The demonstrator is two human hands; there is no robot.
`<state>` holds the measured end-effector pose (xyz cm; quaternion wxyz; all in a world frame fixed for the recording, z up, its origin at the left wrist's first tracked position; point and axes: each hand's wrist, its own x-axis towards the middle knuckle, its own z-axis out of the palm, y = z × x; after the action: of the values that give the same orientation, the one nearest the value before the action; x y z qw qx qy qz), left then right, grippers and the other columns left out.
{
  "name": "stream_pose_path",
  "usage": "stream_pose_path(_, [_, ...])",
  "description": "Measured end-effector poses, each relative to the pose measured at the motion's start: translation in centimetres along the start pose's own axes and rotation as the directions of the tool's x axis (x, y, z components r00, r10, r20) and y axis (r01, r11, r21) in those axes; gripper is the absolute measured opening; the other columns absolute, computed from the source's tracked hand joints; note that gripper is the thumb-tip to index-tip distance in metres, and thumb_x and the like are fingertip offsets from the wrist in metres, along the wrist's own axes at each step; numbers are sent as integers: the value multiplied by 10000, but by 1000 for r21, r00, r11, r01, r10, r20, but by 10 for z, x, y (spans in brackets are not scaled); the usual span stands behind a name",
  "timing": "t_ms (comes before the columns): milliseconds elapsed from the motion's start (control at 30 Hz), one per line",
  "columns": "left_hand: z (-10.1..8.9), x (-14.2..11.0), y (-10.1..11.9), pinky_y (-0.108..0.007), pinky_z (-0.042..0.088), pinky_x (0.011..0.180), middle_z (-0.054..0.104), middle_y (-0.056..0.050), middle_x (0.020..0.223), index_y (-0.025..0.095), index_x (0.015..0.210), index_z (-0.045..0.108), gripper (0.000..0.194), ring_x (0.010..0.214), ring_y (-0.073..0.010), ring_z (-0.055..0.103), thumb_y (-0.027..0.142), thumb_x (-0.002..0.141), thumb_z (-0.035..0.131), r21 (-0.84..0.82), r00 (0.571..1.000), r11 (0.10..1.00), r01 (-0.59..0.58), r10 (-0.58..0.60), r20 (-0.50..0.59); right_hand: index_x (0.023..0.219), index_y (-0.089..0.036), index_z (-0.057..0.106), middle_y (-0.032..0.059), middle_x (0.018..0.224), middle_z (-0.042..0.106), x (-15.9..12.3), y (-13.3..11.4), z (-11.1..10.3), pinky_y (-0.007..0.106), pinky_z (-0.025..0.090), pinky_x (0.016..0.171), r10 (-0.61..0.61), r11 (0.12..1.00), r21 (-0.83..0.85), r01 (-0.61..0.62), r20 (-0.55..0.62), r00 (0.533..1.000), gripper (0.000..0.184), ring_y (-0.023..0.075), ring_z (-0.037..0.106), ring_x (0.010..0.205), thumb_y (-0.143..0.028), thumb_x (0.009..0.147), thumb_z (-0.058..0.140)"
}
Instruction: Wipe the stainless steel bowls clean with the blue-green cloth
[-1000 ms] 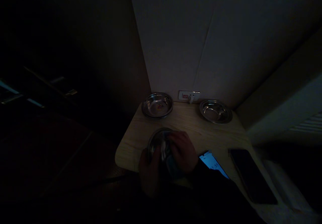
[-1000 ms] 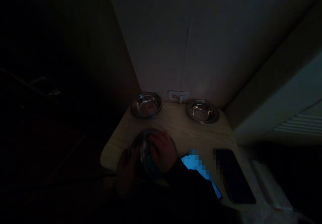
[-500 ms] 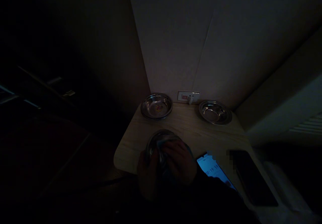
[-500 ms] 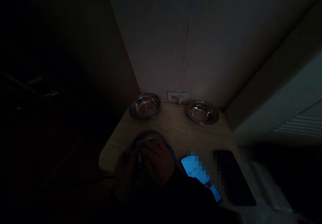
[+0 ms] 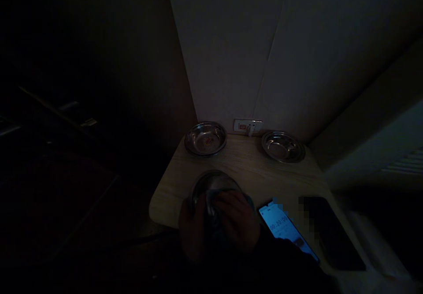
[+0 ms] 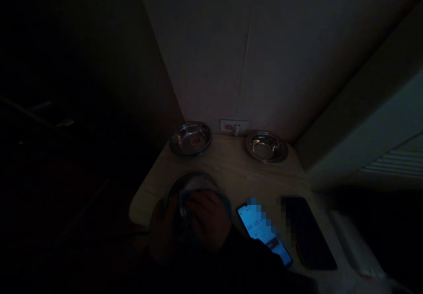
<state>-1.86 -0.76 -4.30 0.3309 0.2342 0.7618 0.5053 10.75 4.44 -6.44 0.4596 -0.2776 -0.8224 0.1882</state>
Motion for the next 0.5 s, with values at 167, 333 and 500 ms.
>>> stream_pose_path(167, [0, 1, -1, -354, 470, 680, 644, -61, 751, 177, 812, 630, 323, 734, -224, 599, 483, 732, 565, 15, 999, 1000, -6, 6, -45, 1120, -183, 614, 95, 1092, 642, -5, 2, 2, 402, 504, 841, 54, 998, -26, -55, -9, 998, 313, 228, 541, 1014, -127, 848, 469])
stream_pose_path(333, [1, 3, -6, -348, 470, 689, 657, -71, 789, 170, 850, 634, 366, 753, -222, 603, 509, 739, 553, -26, 999, 1000, 9, -10, -36, 1079, -194, 627, 86, 1063, 649, -9, 4, 2, 405, 503, 837, 77, 996, -42, -79, -34, 996, 298, 223, 555, 982, -117, 847, 458])
stream_pose_path(500, [2, 4, -8, -356, 469, 700, 653, -72, 784, 168, 837, 624, 370, 755, -226, 603, 514, 727, 556, 7, 999, 1000, 19, -18, -51, 1098, -195, 618, 79, 1064, 651, -9, 0, 0, 383, 512, 821, 48, 999, -15, -48, 20, 999, 305, 221, 556, 982, -117, 842, 470])
